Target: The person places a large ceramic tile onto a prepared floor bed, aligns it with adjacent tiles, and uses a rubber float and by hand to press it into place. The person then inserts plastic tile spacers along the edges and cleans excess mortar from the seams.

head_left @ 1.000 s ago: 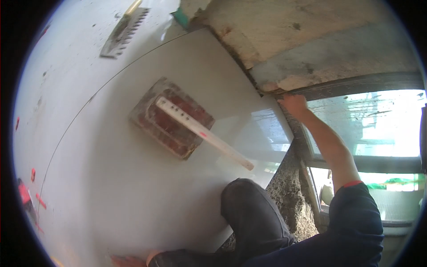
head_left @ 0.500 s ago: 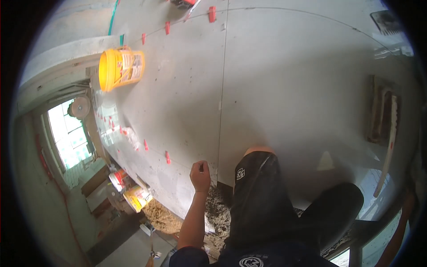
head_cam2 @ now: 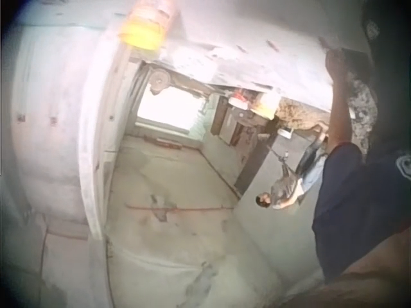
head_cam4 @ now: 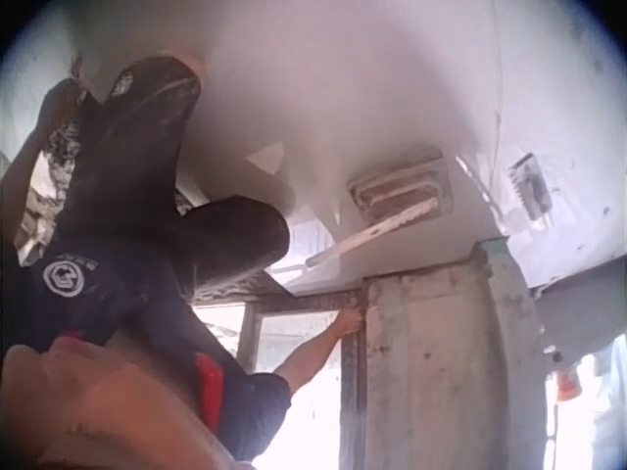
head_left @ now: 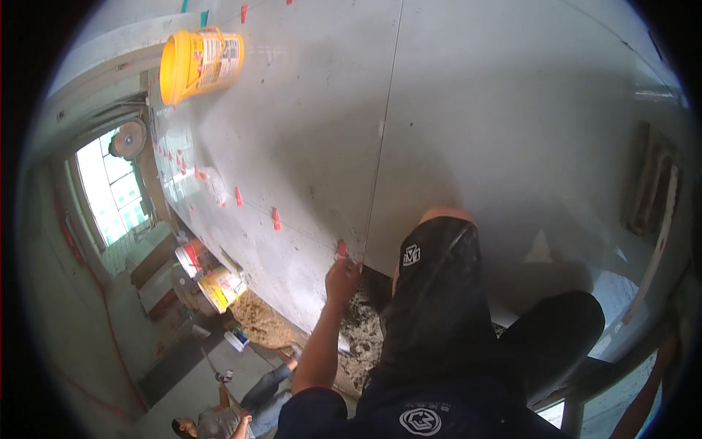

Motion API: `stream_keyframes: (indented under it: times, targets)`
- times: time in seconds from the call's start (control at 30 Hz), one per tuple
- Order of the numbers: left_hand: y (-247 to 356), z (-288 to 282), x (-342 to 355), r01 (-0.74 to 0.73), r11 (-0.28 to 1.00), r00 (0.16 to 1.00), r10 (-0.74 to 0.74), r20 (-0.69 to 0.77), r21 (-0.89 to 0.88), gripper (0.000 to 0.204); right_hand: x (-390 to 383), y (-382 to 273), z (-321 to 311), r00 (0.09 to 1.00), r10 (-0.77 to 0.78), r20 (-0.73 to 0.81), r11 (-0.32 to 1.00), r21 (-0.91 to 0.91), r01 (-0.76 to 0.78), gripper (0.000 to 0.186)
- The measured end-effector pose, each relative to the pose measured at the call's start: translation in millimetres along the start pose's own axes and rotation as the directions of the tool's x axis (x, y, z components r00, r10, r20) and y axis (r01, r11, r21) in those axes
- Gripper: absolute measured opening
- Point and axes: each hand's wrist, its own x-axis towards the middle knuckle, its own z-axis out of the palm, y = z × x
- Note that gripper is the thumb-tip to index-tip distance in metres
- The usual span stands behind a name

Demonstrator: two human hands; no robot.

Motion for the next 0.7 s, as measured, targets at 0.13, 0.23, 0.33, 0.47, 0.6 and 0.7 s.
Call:
stream_keyframes:
  times: [0.13,0.23,0.33,0.47,0.6,0.7]
  targets:
    - [7.0,7.9,0.6,-0.142,0.978,0.988,0.13,0.082,0.156,0.026,-2.6,-18.3,-18.2,1.0,0.02,0.023,0.993,0.117,-0.023,0.032]
    - [16.5,9.8,29.4,-0.273,0.913,0.962,0.252,0.109,0.303,0.028,1.7,-31.5,-36.3,0.999,0.035,0.036,0.969,0.243,-0.042,0.033]
    - [7.3,11.0,51.1,-0.344,0.883,0.906,0.222,0.361,0.319,0.017,11.6,-64.0,-33.5,0.956,0.291,0.032,0.953,0.083,-0.293,0.032]
    - [33.8,-2.9,43.5,-0.317,0.856,0.901,0.138,0.41,0.408,0.02,10.5,-113.4,-36.1,0.743,0.624,0.242,0.781,-0.173,-0.6,0.031]
    - [26.6,2.5,49.4,-0.371,0.817,0.892,0.181,0.414,0.442,0.021,-44.0,-141.0,-32.5,0.698,0.409,-0.587,0.912,0.254,-0.321,0.033]
    - [52.6,-22.5,71.8,-0.392,0.75,0.872,0.119,0.474,0.532,0.023,-74.5,-196.5,-146.0,0.684,0.729,0.038,0.632,0.348,-0.693,0.035]
